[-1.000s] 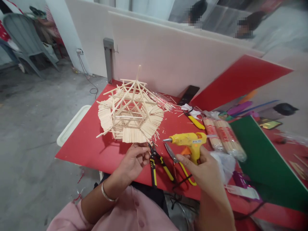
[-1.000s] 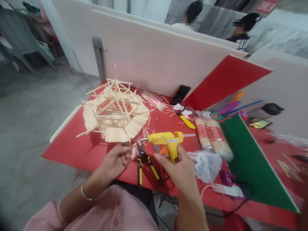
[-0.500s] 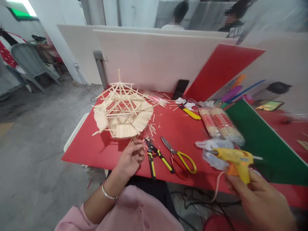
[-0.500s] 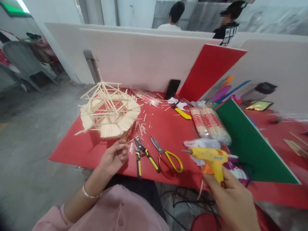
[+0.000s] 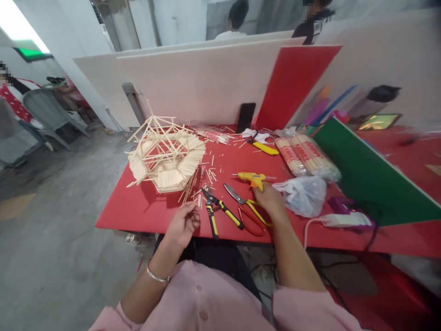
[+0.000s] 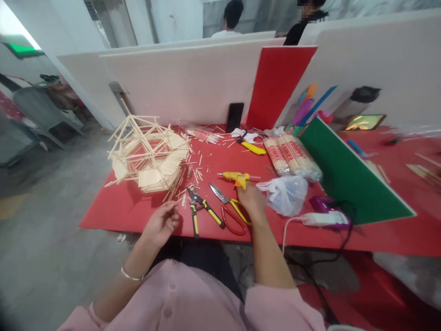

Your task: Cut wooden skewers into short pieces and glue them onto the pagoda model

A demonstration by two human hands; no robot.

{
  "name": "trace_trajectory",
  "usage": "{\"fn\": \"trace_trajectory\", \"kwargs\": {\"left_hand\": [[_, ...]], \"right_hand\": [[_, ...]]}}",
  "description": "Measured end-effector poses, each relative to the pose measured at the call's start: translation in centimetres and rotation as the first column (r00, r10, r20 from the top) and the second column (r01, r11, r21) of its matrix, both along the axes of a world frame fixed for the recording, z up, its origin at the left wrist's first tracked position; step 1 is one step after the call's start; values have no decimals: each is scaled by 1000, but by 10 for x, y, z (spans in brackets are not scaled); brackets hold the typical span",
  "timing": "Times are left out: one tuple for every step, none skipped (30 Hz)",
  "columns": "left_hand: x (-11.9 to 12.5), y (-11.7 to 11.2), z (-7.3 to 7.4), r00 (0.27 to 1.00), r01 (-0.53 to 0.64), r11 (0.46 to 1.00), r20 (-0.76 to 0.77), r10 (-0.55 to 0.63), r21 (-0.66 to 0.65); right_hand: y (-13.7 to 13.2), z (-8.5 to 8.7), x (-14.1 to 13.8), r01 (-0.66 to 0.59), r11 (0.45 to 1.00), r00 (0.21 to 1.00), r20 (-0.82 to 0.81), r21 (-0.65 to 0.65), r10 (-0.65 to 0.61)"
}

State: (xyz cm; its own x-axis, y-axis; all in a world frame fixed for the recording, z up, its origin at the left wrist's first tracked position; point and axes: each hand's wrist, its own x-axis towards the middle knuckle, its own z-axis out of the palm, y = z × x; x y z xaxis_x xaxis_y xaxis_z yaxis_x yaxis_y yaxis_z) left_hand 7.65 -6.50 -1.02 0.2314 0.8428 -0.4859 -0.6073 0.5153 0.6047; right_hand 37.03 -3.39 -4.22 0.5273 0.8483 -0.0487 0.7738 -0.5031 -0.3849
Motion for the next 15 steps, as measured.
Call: {"fn": "trace_trajectory", "kwargs": {"left_hand": [[-1,-2,-3,1000,-8,1000,-22,8,10],[-2,-3,-6,999,-17,1000,-42,18,25],[-3,-4,-8,998,-29,999,-62,32,42],[-4,-5,-10,996,-41,998,-80,46,56],[-5,-6,-12,993,-50,997,-102,57,65],[-5,-6,-13,989,-56,996,-131,65,74],[-5,-5,-14,984,-58,995,-163,71,85],[-4,-5,-16,978,-60,993,-195,79,103],[-4,-3,-18,970,-62,990,-226,90,128],[-3,-2,-20,961,-61,986,-257,101,158],[-4,-1,-23,951,-63,980,-288,116,188],[-5,1,-26,937,-64,974,-323,134,216],[-8,2,-30,917,-66,968,-367,155,243],[-12,3,-35,885,-74,957,-423,192,280],[-18,5,-39,838,-75,943,-491,237,326]], "right_hand": [[6,-1,3,22,1000,999,30,-8,-22],[10,0,5,33,999,998,60,-7,-33],[11,1,8,32,1000,995,91,1,-32],[9,2,9,22,1000,992,120,15,-23],[5,3,8,8,1000,989,148,30,-12],[-1,4,6,-12,998,984,177,55,2],[-8,5,1,-40,995,978,206,94,20],[-15,4,-6,-80,987,972,232,142,45],[-23,3,-15,-146,964,961,263,223,85],[-30,0,-27,-231,924,950,278,305,145],[-37,-3,-40,-315,873,935,277,371,220],[-43,-6,-55,-382,818,919,270,431,287],[-49,-9,-71,-431,761,902,259,484,346],[-55,-12,-87,-460,711,888,253,532,384],[-60,-15,-103,-476,667,876,238,572,420]]}}
